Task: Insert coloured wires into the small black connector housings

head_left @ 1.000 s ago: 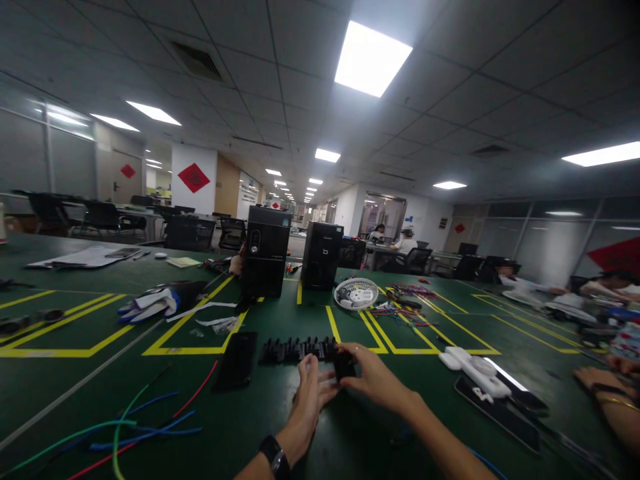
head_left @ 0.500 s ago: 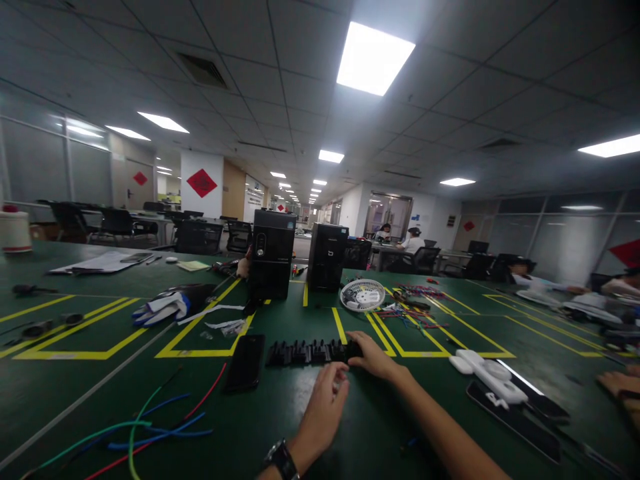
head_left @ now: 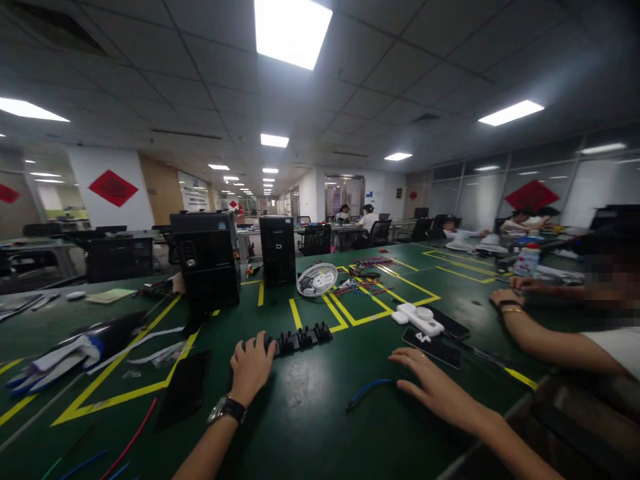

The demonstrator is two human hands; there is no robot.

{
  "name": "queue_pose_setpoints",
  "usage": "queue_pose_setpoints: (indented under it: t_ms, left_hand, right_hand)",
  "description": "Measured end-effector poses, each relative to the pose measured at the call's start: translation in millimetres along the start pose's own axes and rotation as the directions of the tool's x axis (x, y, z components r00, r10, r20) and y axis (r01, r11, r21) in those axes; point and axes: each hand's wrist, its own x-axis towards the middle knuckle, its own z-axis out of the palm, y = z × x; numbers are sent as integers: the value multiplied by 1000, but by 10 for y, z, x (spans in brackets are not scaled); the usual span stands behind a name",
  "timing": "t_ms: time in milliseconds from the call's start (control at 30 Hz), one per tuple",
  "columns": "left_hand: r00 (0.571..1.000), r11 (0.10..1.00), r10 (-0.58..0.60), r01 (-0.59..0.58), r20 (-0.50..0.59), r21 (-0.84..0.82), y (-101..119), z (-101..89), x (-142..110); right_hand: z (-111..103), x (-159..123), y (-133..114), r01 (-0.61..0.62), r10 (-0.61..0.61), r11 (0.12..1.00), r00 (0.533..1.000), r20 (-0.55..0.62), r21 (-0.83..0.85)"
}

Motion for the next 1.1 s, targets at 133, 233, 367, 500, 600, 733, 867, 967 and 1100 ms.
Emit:
queue_pose_setpoints:
  t_ms: [133, 233, 367, 500, 600, 733, 867, 967, 1100]
  left_hand:
    - [995, 996, 33, -25, 94, -88, 448, 151, 45]
    - [985, 989, 113, -99, 127, -110, 800, 305, 43]
    - [963, 967, 231, -211, 143, -140, 1252, 467, 21]
    - [946, 946, 303, -284, 112, -157, 1505, 523, 22]
    - [947, 946, 314, -306, 65, -108, 1431, 548, 48]
    - [916, 930, 365, -352, 169, -101, 1080, 559, 66]
    - [884, 903, 428, -409, 188, -133, 766, 508, -1]
    - [887, 897, 436, -415, 149, -153, 679, 472, -31]
    - [864, 867, 469, -411, 183, -283, 754, 507, 75]
  right_hand:
    - [-7, -356, 85, -58, 58, 998, 998, -23, 13]
    - [-35, -485, 32, -53, 53, 998, 998, -40, 17]
    - [-55, -474, -150, 22, -22, 1000, 998, -50, 4]
    - [69, -240, -341, 121, -123, 992, 991, -55, -36]
    - [276, 10, -407, 191, -194, 975, 981, -19, -115]
    - [544, 306, -364, 219, -213, 951, 976, 51, -219]
    - [599, 508, -310, 163, -156, 962, 987, 48, -219]
    - [562, 683, -333, 114, -116, 990, 993, -24, -89]
    - [620, 1033, -384, 44, -29, 993, 990, -136, 113]
